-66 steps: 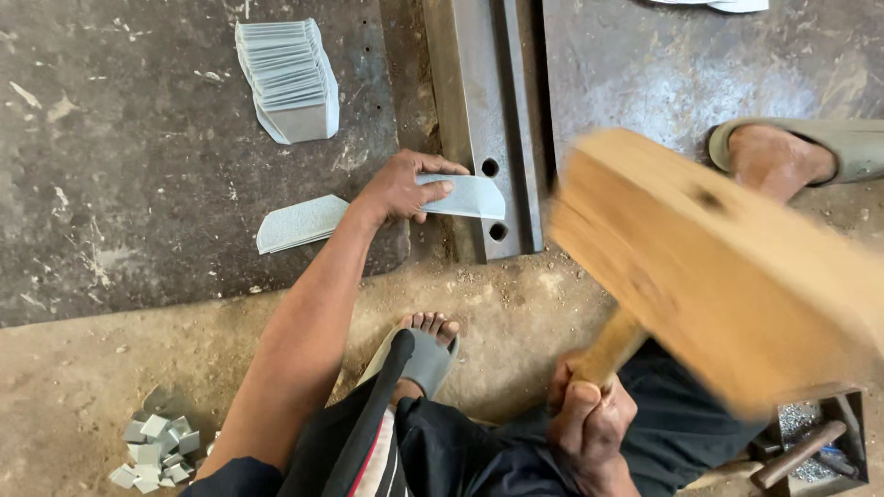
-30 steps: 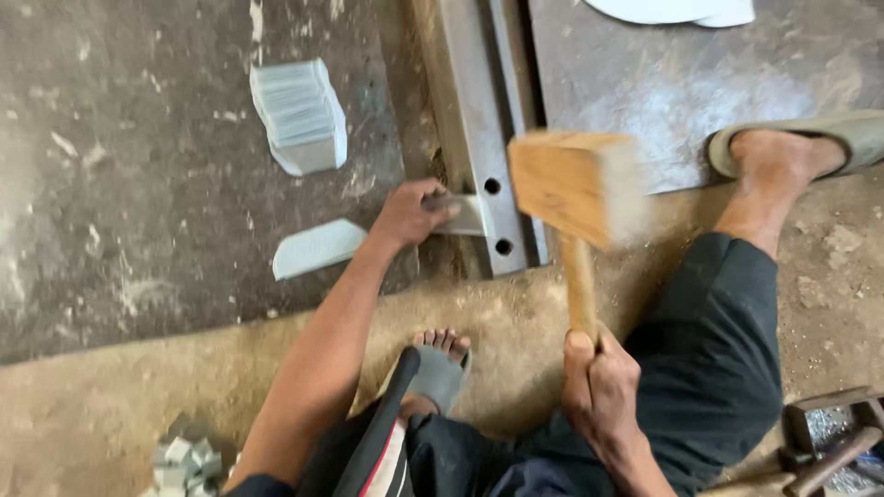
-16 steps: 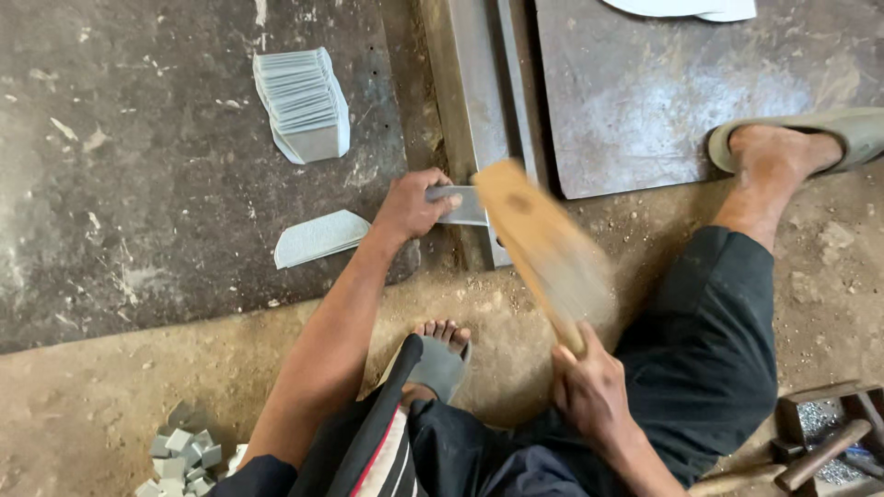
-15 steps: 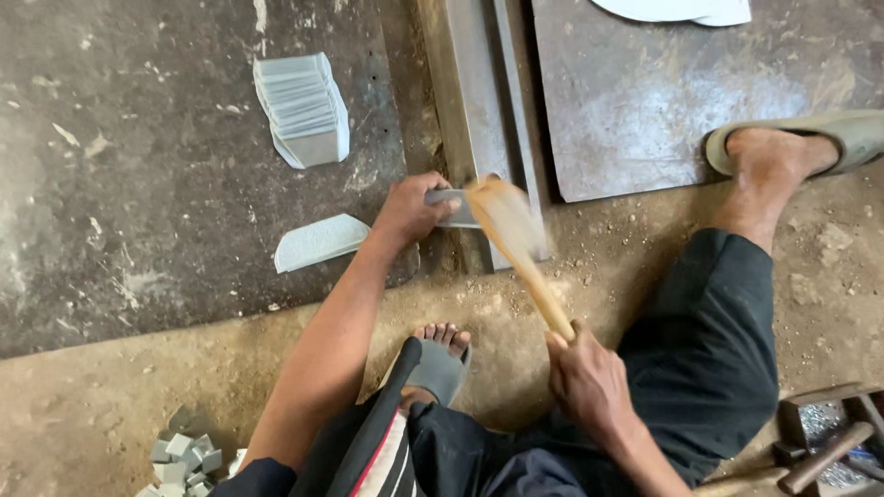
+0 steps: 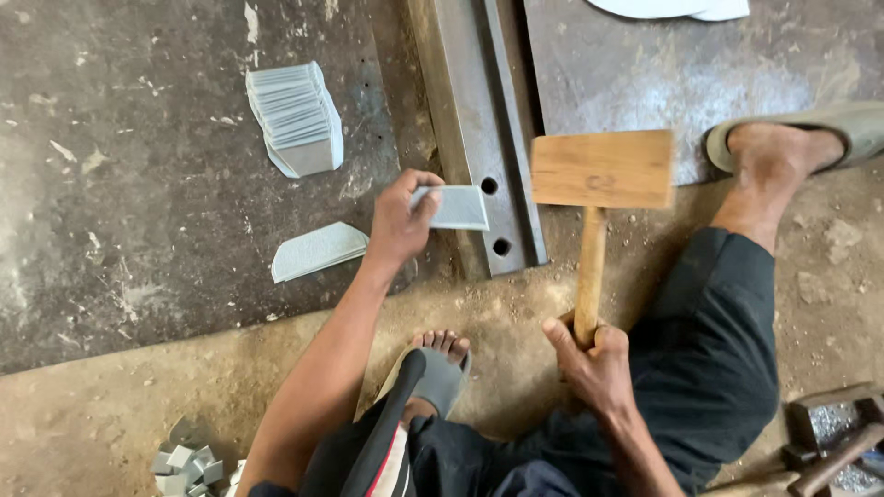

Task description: The person sits on the floor of a metal workshop and hammers small flat metal pieces against a steel angle using a wooden mallet to bend and fold them. They pick pieces one at a time, hammer the edge to fold it, check the fold, and stack the finished folded pieces on the work plate.

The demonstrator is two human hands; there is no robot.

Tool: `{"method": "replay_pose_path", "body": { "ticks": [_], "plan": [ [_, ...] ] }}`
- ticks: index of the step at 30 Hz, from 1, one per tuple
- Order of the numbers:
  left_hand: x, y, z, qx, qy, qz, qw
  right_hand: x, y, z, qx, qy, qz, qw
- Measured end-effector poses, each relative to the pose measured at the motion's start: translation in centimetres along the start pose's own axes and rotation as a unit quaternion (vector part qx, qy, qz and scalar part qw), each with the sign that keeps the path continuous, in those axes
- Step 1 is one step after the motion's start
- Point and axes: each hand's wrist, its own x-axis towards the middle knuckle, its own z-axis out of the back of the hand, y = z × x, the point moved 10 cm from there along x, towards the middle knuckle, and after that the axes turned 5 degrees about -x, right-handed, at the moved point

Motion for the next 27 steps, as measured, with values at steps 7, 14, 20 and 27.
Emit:
{"method": "replay_pose_path", "body": {
  "ticks": [7,14,20,27],
  "plan": [
    [-5.4,-9.6,-8.6,0.041,0.363,-0.049,0.930,0.8,7.5,-1.6,0.088,0.012,0.094,0.992],
    [-4.9,-7.1,-2.5,-0.103,0.042,0.062,0.992,0.0,6.0,-4.6,0.149,0.009,-0.003,0.989],
    [-10.1,-3.2,-6.6,-0.007,0.173,0.048,0.984,0.4,5.9,-3.9,0.177,-0.060,-0.017,0.982],
    [-1.0,3.4,-3.9,0.001,0.144,0.075,0.987,-1.1,6.7,-2.1,0.030,-0.067,0.080,0.994]
  ]
}}
